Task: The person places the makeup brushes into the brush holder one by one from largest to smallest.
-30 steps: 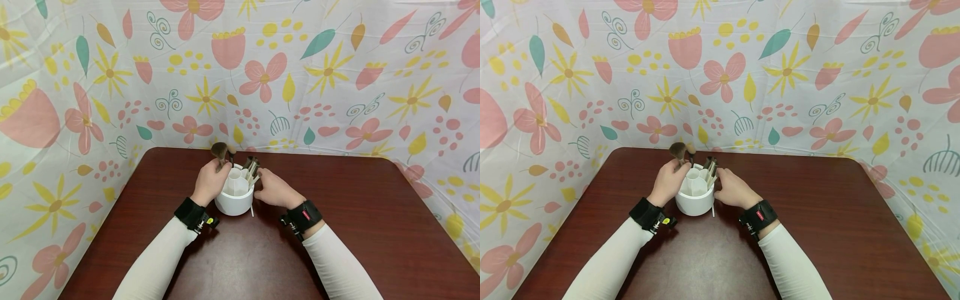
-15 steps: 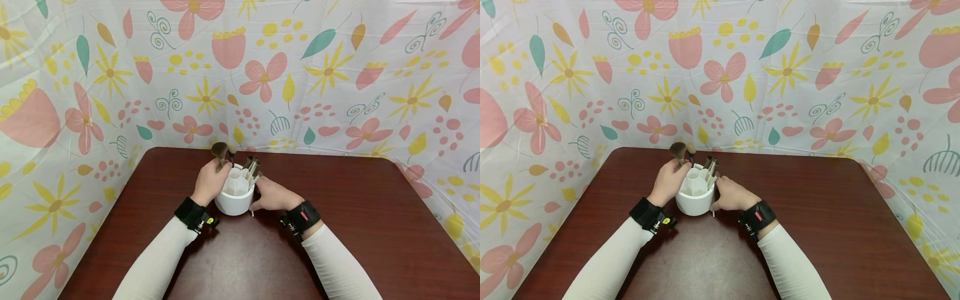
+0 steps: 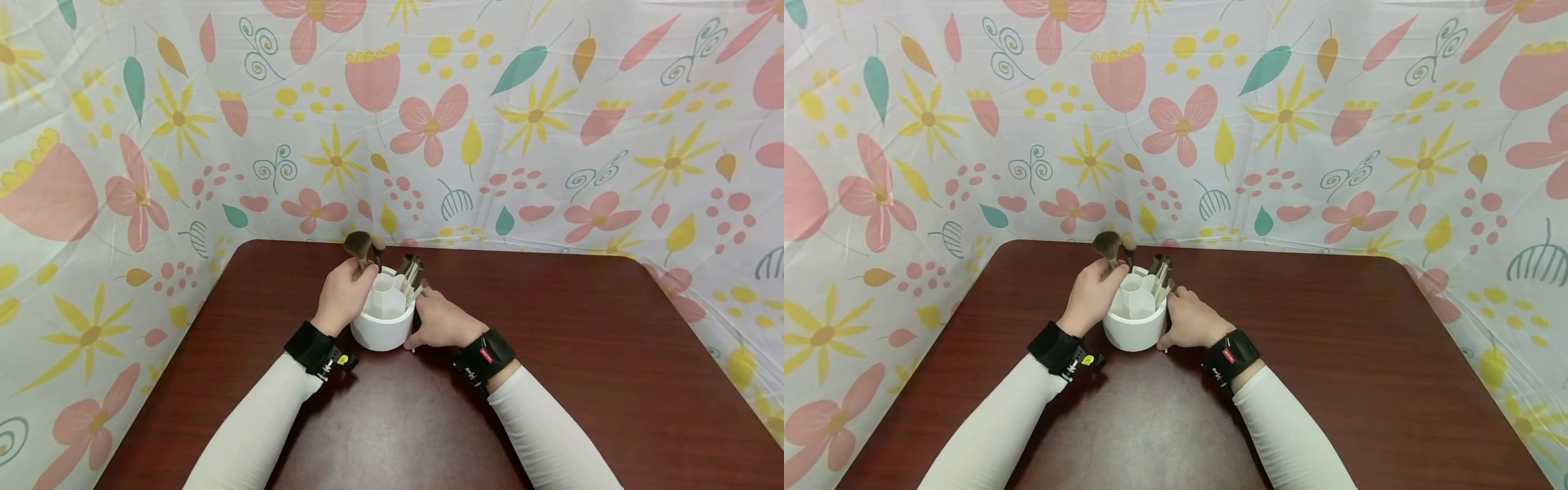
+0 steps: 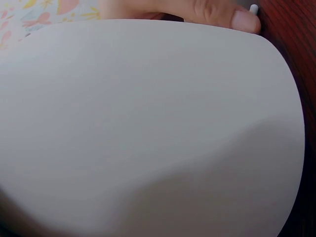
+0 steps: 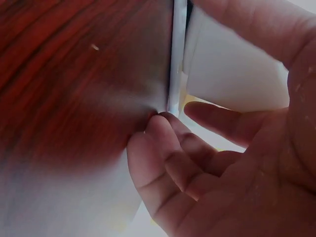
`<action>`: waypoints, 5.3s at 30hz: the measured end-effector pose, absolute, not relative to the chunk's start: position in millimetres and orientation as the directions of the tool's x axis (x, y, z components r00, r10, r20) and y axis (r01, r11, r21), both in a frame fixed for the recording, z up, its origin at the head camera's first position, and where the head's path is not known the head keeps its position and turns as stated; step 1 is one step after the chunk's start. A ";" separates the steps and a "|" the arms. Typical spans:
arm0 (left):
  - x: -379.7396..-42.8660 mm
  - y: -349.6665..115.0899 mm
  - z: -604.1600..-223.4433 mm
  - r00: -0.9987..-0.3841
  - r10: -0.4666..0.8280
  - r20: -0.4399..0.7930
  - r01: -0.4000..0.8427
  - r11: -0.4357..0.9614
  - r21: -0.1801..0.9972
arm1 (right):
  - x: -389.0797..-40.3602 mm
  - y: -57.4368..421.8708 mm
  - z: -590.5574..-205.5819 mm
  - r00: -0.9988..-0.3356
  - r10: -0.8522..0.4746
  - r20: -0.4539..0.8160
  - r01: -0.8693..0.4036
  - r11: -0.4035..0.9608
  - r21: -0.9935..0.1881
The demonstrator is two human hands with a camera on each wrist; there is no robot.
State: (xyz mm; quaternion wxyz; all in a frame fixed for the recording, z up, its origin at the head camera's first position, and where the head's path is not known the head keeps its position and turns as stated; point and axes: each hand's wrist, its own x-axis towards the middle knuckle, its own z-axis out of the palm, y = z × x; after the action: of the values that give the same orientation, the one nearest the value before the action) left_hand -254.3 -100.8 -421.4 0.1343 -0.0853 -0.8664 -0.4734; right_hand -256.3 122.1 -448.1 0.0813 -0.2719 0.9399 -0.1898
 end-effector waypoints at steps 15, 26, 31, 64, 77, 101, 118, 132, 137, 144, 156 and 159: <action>-254.7 -101.3 -422.6 -0.950 0.025 0.310 0.275 0.535 0.799 | -260.9 125.9 -453.0 -0.868 -0.495 -0.022 -0.463 0.826 -0.320; -254.9 -101.5 -422.2 -0.951 0.025 0.310 0.274 0.539 0.797 | -267.1 137.3 -452.2 -0.914 -0.405 0.021 -0.393 0.871 -0.296; -254.8 -101.5 -421.6 -0.948 0.023 0.317 0.281 0.532 0.799 | -267.7 140.0 -450.6 -0.936 -0.353 -0.006 -0.337 0.899 -0.280; -252.6 -101.8 -421.5 -0.950 0.033 0.311 0.281 0.524 0.804 | -269.0 140.9 -456.9 -0.919 -0.389 0.065 -0.393 0.887 -0.243; -255.0 -101.8 -423.1 -0.951 0.035 0.306 0.278 0.529 0.802 | -268.9 141.1 -453.4 -0.934 -0.356 0.027 -0.351 0.903 -0.249; -254.8 -102.1 -423.1 -0.950 0.042 0.308 0.282 0.533 0.798 | -269.6 137.6 -448.4 -0.947 -0.269 0.178 -0.314 0.894 -0.320; -254.6 -101.5 -421.9 -0.952 0.033 0.306 0.274 0.541 0.795 | -271.7 137.1 -446.7 -0.939 -0.185 0.290 -0.293 0.870 -0.396; -254.6 -101.4 -422.0 -0.953 0.022 0.304 0.267 0.539 0.798 | -270.0 137.0 -444.7 -0.926 -0.156 0.344 -0.305 0.845 -0.439; -254.3 -101.6 -422.0 -0.952 0.023 0.304 0.268 0.538 0.799 | -269.2 136.0 -442.1 -0.912 -0.150 0.382 -0.325 0.833 -0.448; -253.5 -101.6 -421.0 -0.954 0.028 0.299 0.268 0.532 0.803 | -267.5 135.2 -440.2 -0.881 -0.137 0.454 -0.363 0.810 -0.460; -254.6 -101.2 -421.7 -0.953 0.028 0.303 0.270 0.536 0.800 | -263.1 136.4 -428.6 -0.807 -0.090 0.584 -0.445 0.743 -0.500; -254.6 -101.1 -421.9 -0.953 0.027 0.302 0.269 0.535 0.801 | -262.6 137.1 -425.6 -0.789 -0.079 0.609 -0.466 0.722 -0.511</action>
State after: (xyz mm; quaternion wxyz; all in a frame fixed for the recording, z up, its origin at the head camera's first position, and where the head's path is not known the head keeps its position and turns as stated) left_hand -254.6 -101.1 -421.9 0.1276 -0.0855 -0.8666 -0.4748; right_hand -262.6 137.1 -425.6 -0.2859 -0.1544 0.8829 -0.3392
